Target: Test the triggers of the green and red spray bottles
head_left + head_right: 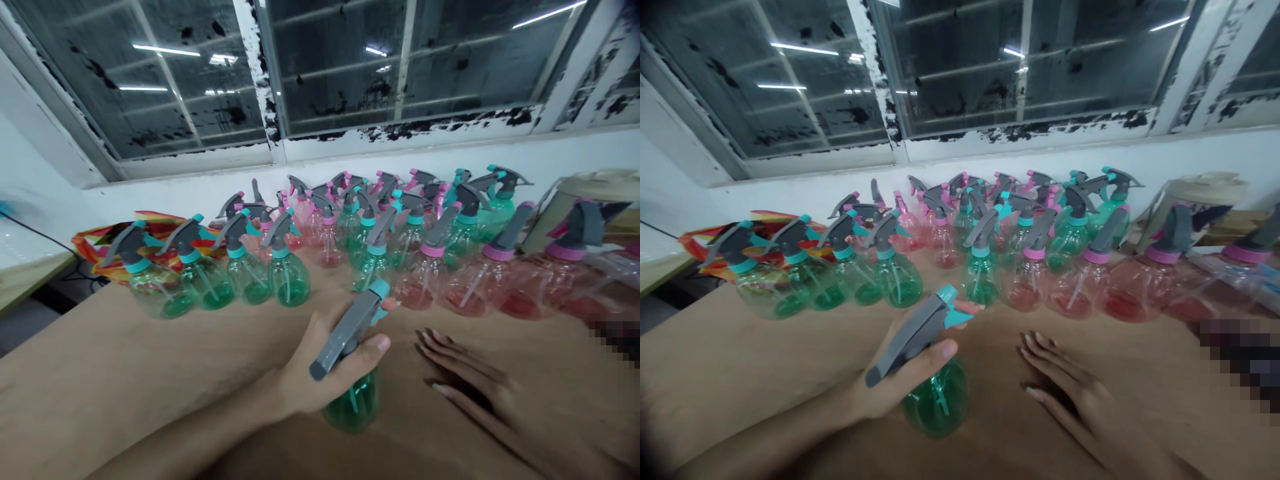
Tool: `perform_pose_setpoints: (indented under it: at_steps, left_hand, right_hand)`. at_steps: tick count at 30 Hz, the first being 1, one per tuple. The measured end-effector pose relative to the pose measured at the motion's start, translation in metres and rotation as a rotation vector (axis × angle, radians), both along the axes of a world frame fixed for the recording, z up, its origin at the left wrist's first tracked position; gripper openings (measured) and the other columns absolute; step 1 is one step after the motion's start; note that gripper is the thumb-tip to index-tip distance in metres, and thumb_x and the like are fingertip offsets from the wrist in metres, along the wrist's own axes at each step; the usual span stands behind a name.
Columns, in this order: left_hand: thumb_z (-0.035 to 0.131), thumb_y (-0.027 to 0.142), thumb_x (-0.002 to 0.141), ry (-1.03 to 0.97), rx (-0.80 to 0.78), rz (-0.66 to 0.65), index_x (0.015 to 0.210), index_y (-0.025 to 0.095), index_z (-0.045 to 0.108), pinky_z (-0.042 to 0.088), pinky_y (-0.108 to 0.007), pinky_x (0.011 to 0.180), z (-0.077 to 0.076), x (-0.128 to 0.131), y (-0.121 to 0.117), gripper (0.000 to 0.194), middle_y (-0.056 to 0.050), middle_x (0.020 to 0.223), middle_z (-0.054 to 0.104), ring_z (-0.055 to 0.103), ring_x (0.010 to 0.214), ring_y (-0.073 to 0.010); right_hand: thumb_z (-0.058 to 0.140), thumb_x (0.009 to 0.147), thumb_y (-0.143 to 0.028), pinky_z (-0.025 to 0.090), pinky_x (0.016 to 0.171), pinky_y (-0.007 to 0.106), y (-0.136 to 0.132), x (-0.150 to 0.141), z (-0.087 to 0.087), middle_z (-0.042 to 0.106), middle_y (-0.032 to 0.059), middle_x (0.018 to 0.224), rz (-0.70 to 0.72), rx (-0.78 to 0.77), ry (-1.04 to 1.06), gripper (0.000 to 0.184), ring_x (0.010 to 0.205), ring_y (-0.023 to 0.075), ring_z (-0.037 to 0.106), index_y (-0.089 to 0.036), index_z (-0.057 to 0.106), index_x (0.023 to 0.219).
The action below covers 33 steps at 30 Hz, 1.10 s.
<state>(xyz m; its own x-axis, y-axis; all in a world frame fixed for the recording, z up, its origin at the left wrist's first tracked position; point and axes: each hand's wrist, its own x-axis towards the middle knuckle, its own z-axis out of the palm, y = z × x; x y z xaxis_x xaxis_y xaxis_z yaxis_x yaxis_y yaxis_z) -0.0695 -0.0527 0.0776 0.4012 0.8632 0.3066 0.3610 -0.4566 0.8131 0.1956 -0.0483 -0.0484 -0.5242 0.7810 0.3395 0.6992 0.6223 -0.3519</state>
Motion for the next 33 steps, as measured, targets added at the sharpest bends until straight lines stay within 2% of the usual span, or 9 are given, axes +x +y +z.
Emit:
perform_pose_setpoints:
  at_steps: [3, 7, 10, 13, 19, 23, 27, 30, 33]
  left_hand:
    - [0.052, 0.028, 0.081, -0.017, 0.013, 0.002, 0.113, 0.023, 0.057, 0.053, -0.029, 0.071, 0.001, 0.0, 0.001, 0.033, -0.004, 0.084, 0.065, 0.063, 0.077, -0.0184]
    - [0.049, 0.027, 0.082, 0.081, 0.068, -0.014, 0.108, 0.023, 0.058, 0.052, -0.032, 0.071, 0.003, -0.001, 0.003, 0.028, 0.0, 0.065, 0.06, 0.062, 0.068, -0.0181]
    - [0.048, 0.025, 0.082, 0.117, 0.143, -0.002, 0.099, 0.022, 0.061, 0.051, -0.031, 0.073, 0.005, -0.002, 0.003, 0.021, -0.001, 0.073, 0.063, 0.062, 0.068, -0.0166]
    - [0.048, 0.027, 0.083, 0.148, 0.221, 0.029, 0.084, 0.022, 0.061, 0.05, -0.027, 0.067, 0.008, -0.002, 0.003, 0.014, -0.001, 0.074, 0.064, 0.061, 0.066, -0.0149]
    - [0.043, 0.028, 0.086, 0.181, 0.235, 0.032, 0.078, 0.019, 0.056, 0.047, -0.026, 0.062, 0.009, -0.002, 0.003, 0.018, 0.0, 0.071, 0.063, 0.059, 0.063, -0.0138]
    - [0.051, 0.028, 0.083, 0.109, 0.253, 0.029, 0.089, 0.02, 0.059, 0.049, -0.026, 0.07, 0.01, -0.002, 0.002, 0.014, 0.002, 0.069, 0.061, 0.061, 0.069, -0.0144]
    - [0.053, 0.028, 0.08, 0.057, 0.218, 0.031, 0.103, 0.018, 0.059, 0.051, -0.029, 0.074, 0.004, -0.001, 0.001, 0.026, 0.003, 0.061, 0.056, 0.059, 0.065, -0.0147]
    - [0.051, 0.031, 0.081, 0.056, 0.123, 0.001, 0.109, 0.017, 0.056, 0.052, -0.032, 0.072, -0.003, -0.001, 0.002, 0.032, 0.002, 0.06, 0.057, 0.059, 0.061, -0.0151]
    - [0.051, 0.032, 0.081, 0.047, 0.054, -0.022, 0.113, 0.017, 0.054, 0.052, -0.03, 0.062, -0.005, -0.001, 0.002, 0.036, 0.002, 0.058, 0.057, 0.06, 0.058, -0.0152]
  right_hand:
    - [0.047, 0.087, -0.038, 0.039, 0.102, 0.045, -0.001, 0.001, -0.003, 0.041, -0.0013, 0.14, 0.005, -0.011, 0.0, 0.054, 0.125, 0.024, 0.041, -0.033, 0.031, 0.139]
    - [0.047, 0.087, -0.039, 0.037, 0.104, 0.046, -0.002, 0.002, -0.005, 0.039, -0.0014, 0.142, -0.019, -0.042, 0.012, 0.057, 0.127, 0.0246, 0.038, -0.033, 0.027, 0.14]
    - [0.047, 0.086, -0.043, 0.037, 0.104, 0.047, -0.004, 0.001, -0.005, 0.038, 0.0001, 0.142, -0.082, -0.039, 0.014, 0.063, 0.127, 0.0255, 0.039, -0.033, 0.02, 0.143]
    - [0.046, 0.086, -0.044, 0.038, 0.103, 0.046, -0.005, 0.0, -0.003, 0.039, 0.0005, 0.142, -0.108, -0.01, 0.03, 0.063, 0.124, 0.0256, 0.042, -0.034, 0.021, 0.142]
    - [0.046, 0.087, -0.041, 0.037, 0.103, 0.045, -0.006, 0.001, -0.001, 0.038, 0.0012, 0.143, -0.121, -0.027, 0.005, 0.062, 0.126, 0.025, 0.041, -0.031, 0.021, 0.142]
    - [0.045, 0.087, -0.042, 0.036, 0.103, 0.047, -0.007, 0.003, -0.005, 0.037, 0.0019, 0.143, -0.126, -0.054, -0.004, 0.065, 0.126, 0.0249, 0.04, -0.031, 0.016, 0.144]
    - [0.046, 0.086, -0.043, 0.035, 0.104, 0.048, -0.006, 0.003, -0.007, 0.039, 0.0017, 0.142, -0.129, -0.05, -0.004, 0.067, 0.126, 0.0251, 0.04, -0.03, 0.014, 0.144]
    - [0.046, 0.086, -0.043, 0.033, 0.105, 0.048, -0.006, 0.004, -0.007, 0.037, 0.002, 0.143, -0.122, -0.063, 0.002, 0.068, 0.126, 0.0254, 0.039, -0.03, 0.013, 0.144]
    - [0.047, 0.086, -0.042, 0.031, 0.105, 0.049, -0.006, 0.004, -0.008, 0.037, 0.0023, 0.143, -0.108, -0.089, 0.013, 0.068, 0.127, 0.026, 0.039, -0.031, 0.014, 0.144]
